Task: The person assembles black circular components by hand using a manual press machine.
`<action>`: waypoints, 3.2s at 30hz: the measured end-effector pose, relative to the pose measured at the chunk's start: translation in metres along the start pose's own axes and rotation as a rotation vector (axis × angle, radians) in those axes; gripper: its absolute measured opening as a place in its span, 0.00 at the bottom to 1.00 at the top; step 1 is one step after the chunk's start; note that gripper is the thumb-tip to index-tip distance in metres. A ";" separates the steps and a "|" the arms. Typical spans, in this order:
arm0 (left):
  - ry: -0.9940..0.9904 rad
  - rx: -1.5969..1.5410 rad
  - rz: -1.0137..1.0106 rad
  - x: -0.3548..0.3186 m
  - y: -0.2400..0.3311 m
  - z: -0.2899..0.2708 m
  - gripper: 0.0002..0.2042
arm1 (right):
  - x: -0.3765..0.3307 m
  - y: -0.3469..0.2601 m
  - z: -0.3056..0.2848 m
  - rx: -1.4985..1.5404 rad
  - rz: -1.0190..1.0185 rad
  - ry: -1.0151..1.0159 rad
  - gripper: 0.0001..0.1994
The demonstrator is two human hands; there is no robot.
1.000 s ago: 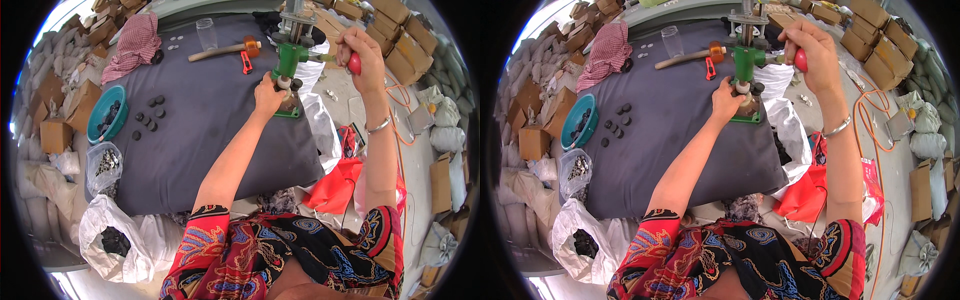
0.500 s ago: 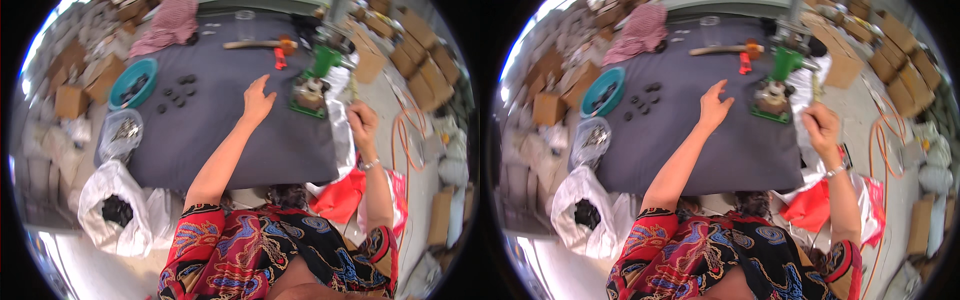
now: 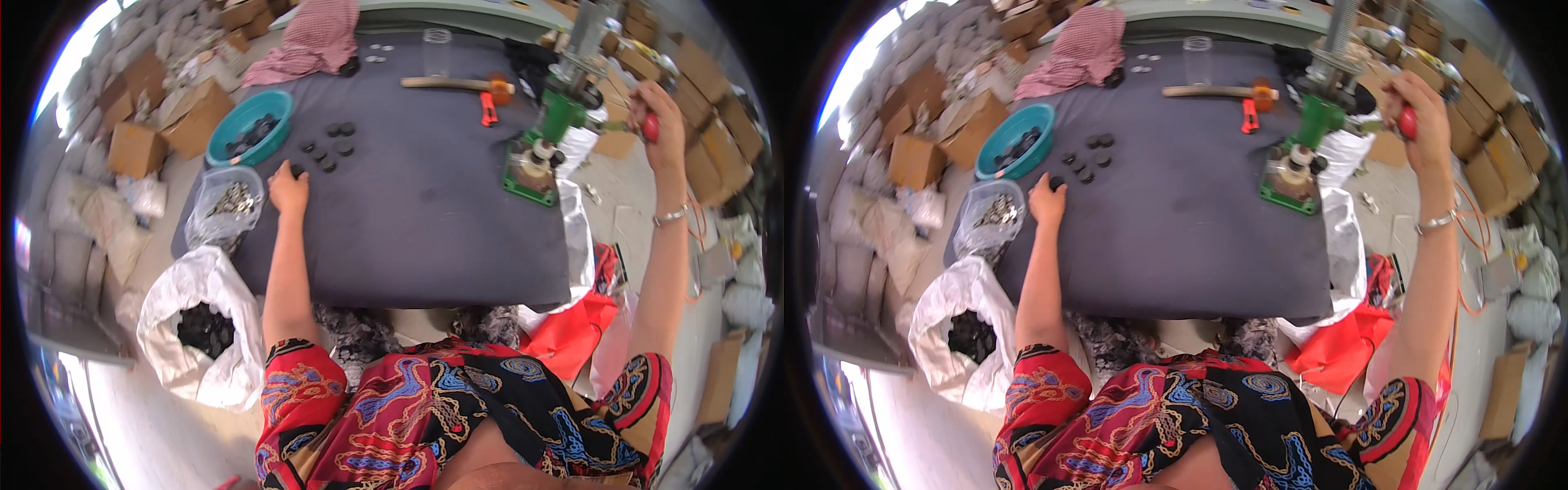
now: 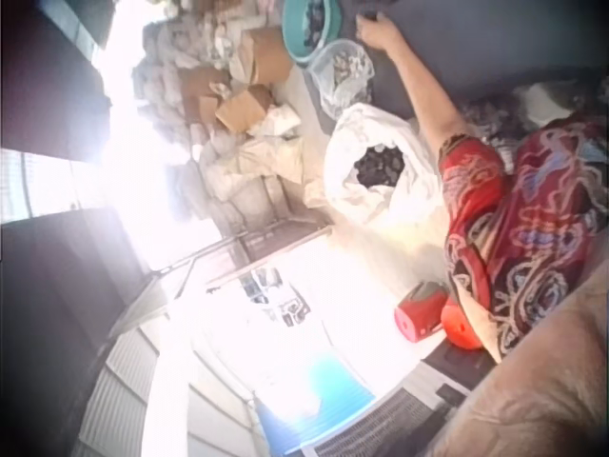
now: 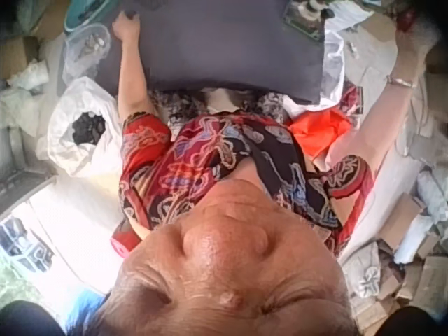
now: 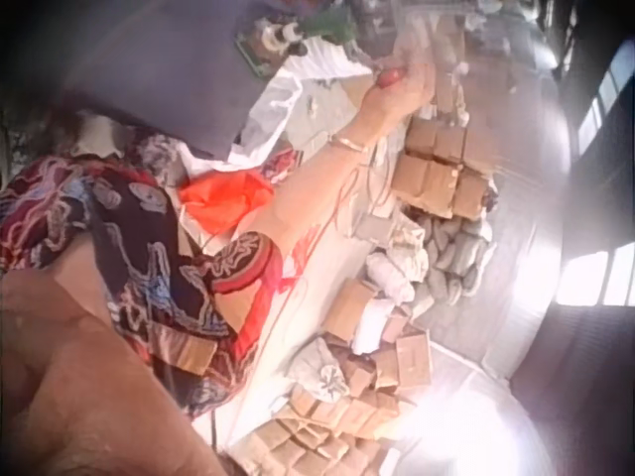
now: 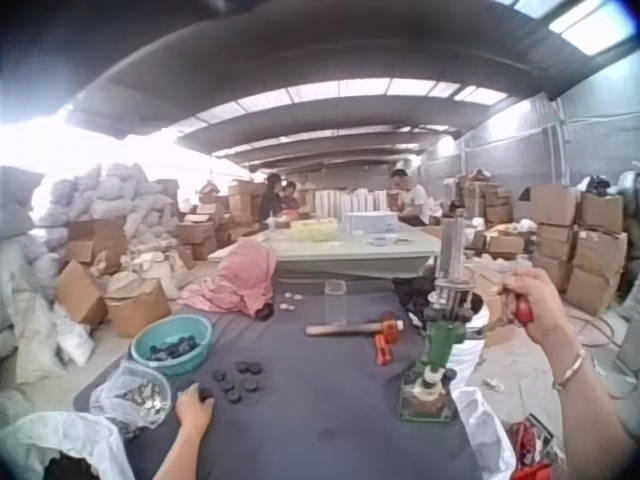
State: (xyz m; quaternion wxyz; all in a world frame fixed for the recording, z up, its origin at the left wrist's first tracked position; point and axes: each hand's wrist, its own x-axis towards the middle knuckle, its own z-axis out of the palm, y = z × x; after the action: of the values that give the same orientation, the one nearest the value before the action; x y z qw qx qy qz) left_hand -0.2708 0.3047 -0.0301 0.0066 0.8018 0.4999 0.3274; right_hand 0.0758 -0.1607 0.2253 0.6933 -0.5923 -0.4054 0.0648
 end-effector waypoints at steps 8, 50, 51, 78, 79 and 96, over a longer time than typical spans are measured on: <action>-0.029 0.047 -0.008 0.002 0.000 0.005 0.21 | 0.003 0.001 0.001 0.059 -0.057 -0.051 0.09; -0.392 -1.025 0.431 -0.121 0.340 0.032 0.35 | -0.118 0.083 0.028 -0.539 -0.394 -0.058 0.04; -0.363 -1.027 0.442 -0.114 0.323 0.023 0.32 | -0.117 0.079 0.026 -0.558 -0.399 -0.063 0.04; -0.017 -0.555 0.115 -0.039 0.134 0.009 0.26 | -0.012 0.011 0.001 0.009 -0.091 -0.030 0.09; -0.103 -0.645 0.198 -0.048 0.167 -0.004 0.28 | -0.013 0.010 0.000 0.034 -0.101 -0.042 0.09; -0.490 -0.922 0.565 -0.112 0.383 0.030 0.37 | -0.016 0.007 0.003 0.034 -0.130 -0.057 0.09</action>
State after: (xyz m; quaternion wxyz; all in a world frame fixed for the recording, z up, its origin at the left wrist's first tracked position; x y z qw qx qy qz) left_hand 0.0190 0.0323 0.0178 0.3820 0.8704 0.0570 0.3051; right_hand 0.0661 -0.1652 0.2117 0.6940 -0.5508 -0.4617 0.0434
